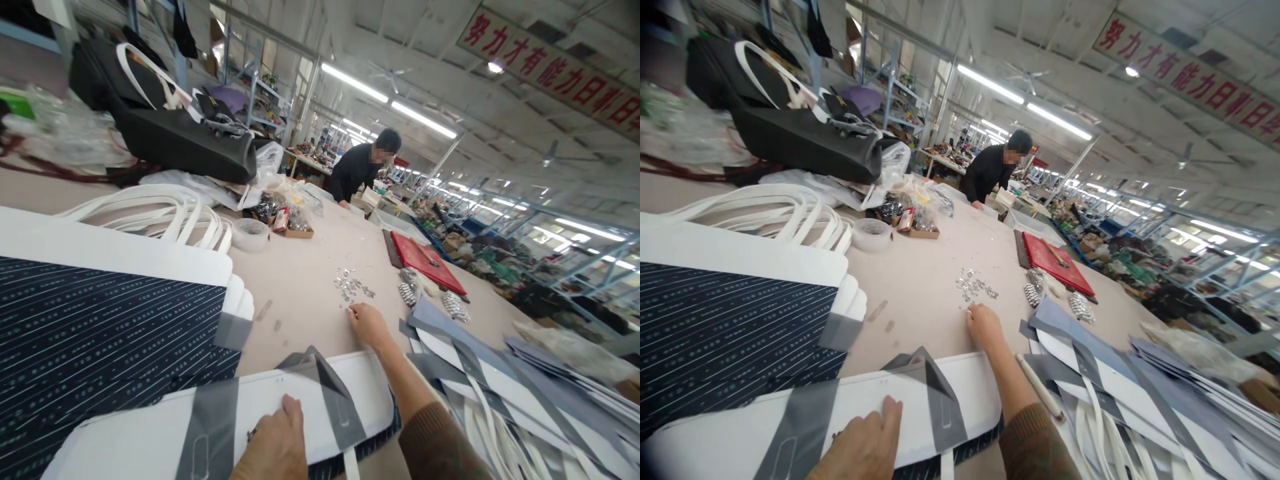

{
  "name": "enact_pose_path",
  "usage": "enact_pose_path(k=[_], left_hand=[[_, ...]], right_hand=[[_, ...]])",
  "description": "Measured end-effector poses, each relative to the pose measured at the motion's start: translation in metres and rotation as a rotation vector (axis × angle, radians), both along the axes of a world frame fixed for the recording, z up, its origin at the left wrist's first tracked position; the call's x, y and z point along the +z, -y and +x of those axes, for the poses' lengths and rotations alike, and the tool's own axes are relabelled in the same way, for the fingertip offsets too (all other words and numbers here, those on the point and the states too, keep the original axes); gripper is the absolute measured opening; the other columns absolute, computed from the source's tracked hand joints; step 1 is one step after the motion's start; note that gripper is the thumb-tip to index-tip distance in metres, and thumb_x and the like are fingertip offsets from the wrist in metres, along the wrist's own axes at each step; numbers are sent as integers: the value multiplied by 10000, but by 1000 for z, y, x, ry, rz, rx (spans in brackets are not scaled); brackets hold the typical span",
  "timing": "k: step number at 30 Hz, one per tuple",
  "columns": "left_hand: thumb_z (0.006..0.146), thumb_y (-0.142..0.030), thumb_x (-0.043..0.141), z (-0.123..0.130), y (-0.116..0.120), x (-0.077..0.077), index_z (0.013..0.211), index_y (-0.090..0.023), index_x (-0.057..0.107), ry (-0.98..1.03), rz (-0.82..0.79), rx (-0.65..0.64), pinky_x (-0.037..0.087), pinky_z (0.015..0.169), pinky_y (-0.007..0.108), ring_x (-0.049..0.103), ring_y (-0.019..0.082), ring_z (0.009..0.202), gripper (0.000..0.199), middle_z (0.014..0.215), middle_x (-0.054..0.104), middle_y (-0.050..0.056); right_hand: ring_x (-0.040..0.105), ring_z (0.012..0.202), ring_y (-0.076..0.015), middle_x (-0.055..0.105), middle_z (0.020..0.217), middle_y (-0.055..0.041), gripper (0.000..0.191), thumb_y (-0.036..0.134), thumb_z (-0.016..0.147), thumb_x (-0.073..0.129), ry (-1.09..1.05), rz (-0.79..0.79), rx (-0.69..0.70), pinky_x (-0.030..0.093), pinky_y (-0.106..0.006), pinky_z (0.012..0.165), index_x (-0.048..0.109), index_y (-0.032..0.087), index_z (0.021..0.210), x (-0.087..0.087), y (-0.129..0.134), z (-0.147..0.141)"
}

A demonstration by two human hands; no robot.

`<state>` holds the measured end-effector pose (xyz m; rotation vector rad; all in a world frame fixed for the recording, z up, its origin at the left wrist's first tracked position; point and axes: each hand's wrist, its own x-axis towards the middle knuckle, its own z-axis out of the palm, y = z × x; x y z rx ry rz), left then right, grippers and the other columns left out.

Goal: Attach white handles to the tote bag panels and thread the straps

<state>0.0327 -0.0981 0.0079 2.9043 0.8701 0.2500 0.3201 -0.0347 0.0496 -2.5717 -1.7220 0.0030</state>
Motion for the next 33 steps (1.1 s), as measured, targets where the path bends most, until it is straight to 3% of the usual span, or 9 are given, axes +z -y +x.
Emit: enact_pose_path(k=[4, 7, 9, 12, 15, 20, 23, 30, 33], left_hand=[[838, -139, 576, 11, 9, 2, 1181, -63, 697, -5, 259, 38, 454, 572, 343, 635, 241, 714, 372, 1083, 704, 257], [891, -281, 587, 21, 18, 9, 1169, -63, 703, 12, 337, 9, 425, 562, 338, 624, 245, 741, 372, 1069, 701, 258], [919, -352, 558, 26, 24, 11, 1138, -66, 720, 20, 348, -22, 416, 545, 345, 622, 259, 748, 395, 1055, 702, 258], [942, -356, 522, 27, 33, 10, 1123, -77, 729, 15, 311, -51, 431, 531, 350, 624, 255, 757, 391, 1116, 690, 247], [935, -302, 544, 20, 38, 6, 1201, -68, 684, -26, 225, -43, 457, 513, 329, 610, 203, 680, 382, 1191, 668, 238], [883, -513, 621, 7, 36, 9, 1262, -25, 628, -57, 59, -90, 521, 491, 333, 635, 210, 663, 618, 1309, 601, 270], [920, -491, 577, 3, 33, 12, 1284, -26, 606, -29, 47, -113, 525, 483, 325, 640, 210, 671, 591, 1303, 605, 268], [980, -360, 488, -1, 37, 9, 1213, -52, 645, 58, 55, -120, 491, 477, 317, 622, 185, 653, 417, 1278, 622, 227], [962, -267, 502, -9, 39, 5, 1141, -92, 664, 141, 30, -216, 470, 449, 314, 622, 172, 650, 298, 1284, 622, 169]], right_hand=[[669, 1035, -233, 715, 1071, -169, 240, 214, 964, 501, 70, -124, -20, 477, -361, 930, 707, 91, 978, -12, -20, -3], [661, 1053, -222, 712, 1086, -120, 213, 261, 965, 545, 73, -160, -42, 482, -422, 958, 685, 105, 1001, -14, -25, -2], [658, 1074, -240, 714, 1091, -148, 203, 228, 950, 543, 45, -144, -50, 476, -410, 962, 695, 99, 989, -10, -26, 0], [671, 1053, -274, 724, 1042, -204, 260, 172, 922, 472, -47, -66, -80, 482, -372, 920, 710, 78, 968, 1, -19, 3], [710, 868, -228, 743, 906, -148, 330, 236, 926, 414, -216, 10, -104, 527, -317, 781, 699, 90, 1005, 13, 2, -7], [648, 632, -146, 692, 705, -24, 319, 404, 883, 523, -680, 53, 2, 509, -239, 609, 700, 148, 951, 15, 57, -66], [576, 571, -123, 639, 625, 6, 250, 382, 841, 590, -954, 20, 36, 454, -228, 557, 704, 160, 847, 6, 77, -100], [519, 545, -112, 589, 596, 29, 206, 333, 846, 585, -954, -49, 46, 416, -235, 543, 709, 169, 832, -12, 72, -114], [531, 555, -119, 602, 615, 28, 188, 317, 852, 584, -905, -37, 37, 425, -244, 557, 709, 178, 865, -9, 74, -111]])
